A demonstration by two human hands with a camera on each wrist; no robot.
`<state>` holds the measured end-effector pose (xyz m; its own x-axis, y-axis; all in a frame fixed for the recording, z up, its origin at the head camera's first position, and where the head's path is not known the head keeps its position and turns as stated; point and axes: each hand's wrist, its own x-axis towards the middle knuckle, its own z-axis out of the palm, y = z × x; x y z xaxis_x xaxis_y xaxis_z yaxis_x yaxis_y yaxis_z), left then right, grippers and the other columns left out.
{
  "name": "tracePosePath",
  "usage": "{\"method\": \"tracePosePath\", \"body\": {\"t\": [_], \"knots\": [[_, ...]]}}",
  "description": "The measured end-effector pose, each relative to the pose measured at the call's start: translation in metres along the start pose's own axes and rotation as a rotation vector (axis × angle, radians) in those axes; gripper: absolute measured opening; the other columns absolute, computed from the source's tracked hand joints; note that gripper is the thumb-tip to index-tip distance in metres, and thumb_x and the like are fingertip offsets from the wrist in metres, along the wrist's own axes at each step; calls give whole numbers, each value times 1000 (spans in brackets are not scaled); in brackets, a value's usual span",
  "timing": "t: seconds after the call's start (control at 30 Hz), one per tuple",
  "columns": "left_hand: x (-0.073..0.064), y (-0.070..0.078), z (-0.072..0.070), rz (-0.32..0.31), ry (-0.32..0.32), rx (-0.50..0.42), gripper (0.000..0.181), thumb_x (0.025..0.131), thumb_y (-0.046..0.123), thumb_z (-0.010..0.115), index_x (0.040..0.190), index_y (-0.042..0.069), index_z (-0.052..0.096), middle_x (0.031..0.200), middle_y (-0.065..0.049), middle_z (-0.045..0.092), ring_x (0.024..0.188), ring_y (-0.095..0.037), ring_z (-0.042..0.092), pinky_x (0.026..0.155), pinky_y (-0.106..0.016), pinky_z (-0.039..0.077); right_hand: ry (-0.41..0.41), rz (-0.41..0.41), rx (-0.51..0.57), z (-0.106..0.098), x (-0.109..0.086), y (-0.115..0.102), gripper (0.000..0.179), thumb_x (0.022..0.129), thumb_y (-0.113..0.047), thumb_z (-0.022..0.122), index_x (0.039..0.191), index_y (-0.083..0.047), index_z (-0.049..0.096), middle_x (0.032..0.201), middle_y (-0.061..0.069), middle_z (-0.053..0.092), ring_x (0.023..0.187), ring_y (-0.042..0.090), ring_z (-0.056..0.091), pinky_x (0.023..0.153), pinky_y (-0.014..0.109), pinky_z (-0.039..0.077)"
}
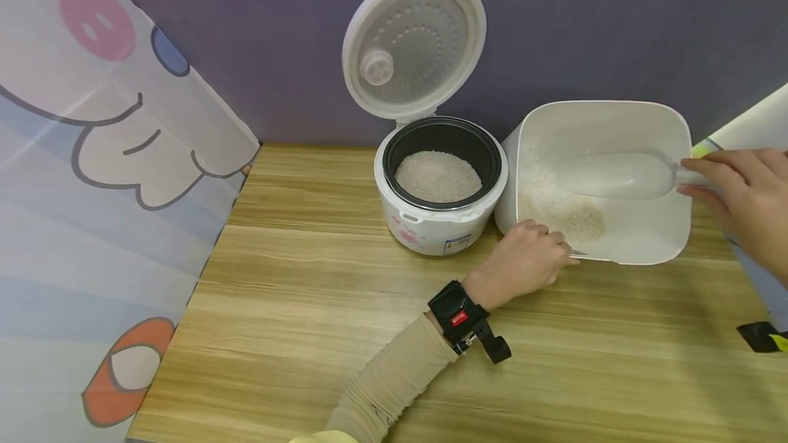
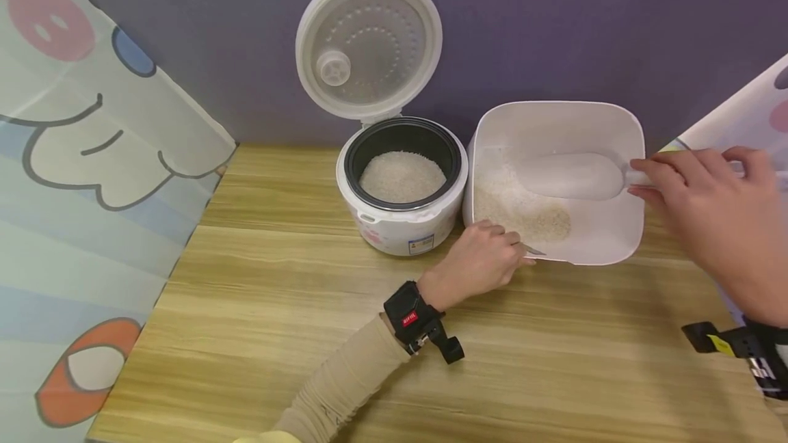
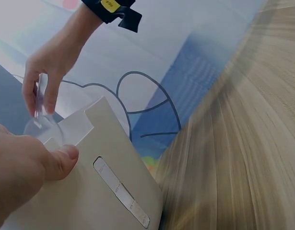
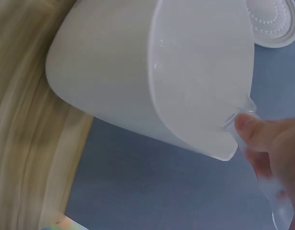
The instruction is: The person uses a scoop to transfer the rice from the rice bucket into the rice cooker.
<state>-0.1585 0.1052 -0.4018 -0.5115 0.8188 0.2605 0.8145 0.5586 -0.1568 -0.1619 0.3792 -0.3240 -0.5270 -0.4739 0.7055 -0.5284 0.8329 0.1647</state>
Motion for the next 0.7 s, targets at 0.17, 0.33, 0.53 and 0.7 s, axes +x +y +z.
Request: {"method": "tracePosePath", "body": {"t": [0.17, 0.33, 0.53, 0.7], "knots": [[-1, 1, 0, 5, 0, 11, 36, 110, 41, 44, 110, 29, 78, 101, 17, 74, 86, 1, 67, 77, -15, 49, 8, -84, -49, 7, -5, -4, 52, 110, -35, 39, 107, 9, 67, 99, 35, 66, 86, 56, 58, 107, 66, 39], [-1, 1, 1, 2, 8, 19, 37, 111, 42, 44, 109, 29, 78, 101, 17, 74, 84, 1, 67, 75, -15, 48, 35, -167, -152, 16, -6, -14, 17, 99, 8, 54, 112, 3, 65, 100, 27, 67, 87, 47, 60, 108, 53, 33], [-3, 1, 2, 4, 37, 25, 38, 111, 41, 43, 106, 29, 79, 94, 18, 72, 81, 1, 66, 74, -15, 48, 12, -359, -264, 21, 0, -21, 15, 101, 12, 45, 106, 9, 59, 87, 23, 54, 78, 38, 51, 82, 53, 30], [-4, 1, 3, 2, 48, 28, 38, 111, 42, 43, 104, 29, 79, 92, 18, 72, 80, 1, 66, 73, -15, 47, -41, -433, -264, 23, 3, -25, 16, 104, 9, 37, 103, 13, 53, 82, 24, 46, 72, 37, 44, 76, 54, 29]]}}
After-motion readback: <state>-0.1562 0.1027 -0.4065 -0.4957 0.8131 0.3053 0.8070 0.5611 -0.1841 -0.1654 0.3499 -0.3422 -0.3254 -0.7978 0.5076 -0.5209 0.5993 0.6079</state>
